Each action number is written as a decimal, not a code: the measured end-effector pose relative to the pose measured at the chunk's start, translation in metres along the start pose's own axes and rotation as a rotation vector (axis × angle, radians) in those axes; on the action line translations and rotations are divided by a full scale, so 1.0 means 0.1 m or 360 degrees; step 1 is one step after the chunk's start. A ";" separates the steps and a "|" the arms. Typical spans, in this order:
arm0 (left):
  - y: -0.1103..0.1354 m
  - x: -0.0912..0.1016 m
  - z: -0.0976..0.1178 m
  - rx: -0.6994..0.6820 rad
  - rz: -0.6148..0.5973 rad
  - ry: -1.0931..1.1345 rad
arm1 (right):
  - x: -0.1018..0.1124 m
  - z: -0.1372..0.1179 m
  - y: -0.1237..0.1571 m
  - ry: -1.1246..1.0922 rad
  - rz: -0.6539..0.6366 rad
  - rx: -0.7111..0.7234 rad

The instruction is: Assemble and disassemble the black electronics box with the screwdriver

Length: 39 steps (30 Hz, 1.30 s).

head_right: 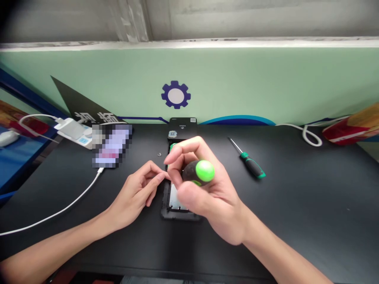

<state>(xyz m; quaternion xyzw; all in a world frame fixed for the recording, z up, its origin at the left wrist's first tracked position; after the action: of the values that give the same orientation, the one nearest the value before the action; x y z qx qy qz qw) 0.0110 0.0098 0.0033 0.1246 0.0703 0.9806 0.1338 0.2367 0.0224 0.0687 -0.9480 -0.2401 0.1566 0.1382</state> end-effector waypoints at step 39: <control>0.05 -0.03 0.06 -0.0035 0.0099 -0.0078 | -0.02 0.04 -0.06 0.0036 0.0035 0.0008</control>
<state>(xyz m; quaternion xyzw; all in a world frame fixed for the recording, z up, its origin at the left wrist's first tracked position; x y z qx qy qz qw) 0.0140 0.0046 0.0095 0.1493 0.0524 0.9817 0.1063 0.2311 0.0277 0.0675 -0.9519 -0.2278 0.1480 0.1415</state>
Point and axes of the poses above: each hand's wrist, its own y-axis away from the middle knuckle, its own x-axis out of the back of the hand, z = x × y, the point moved 2 cm from there along -y, towards the middle knuckle, and after that the axes turned 2 degrees about x, right-handed, at the moved point
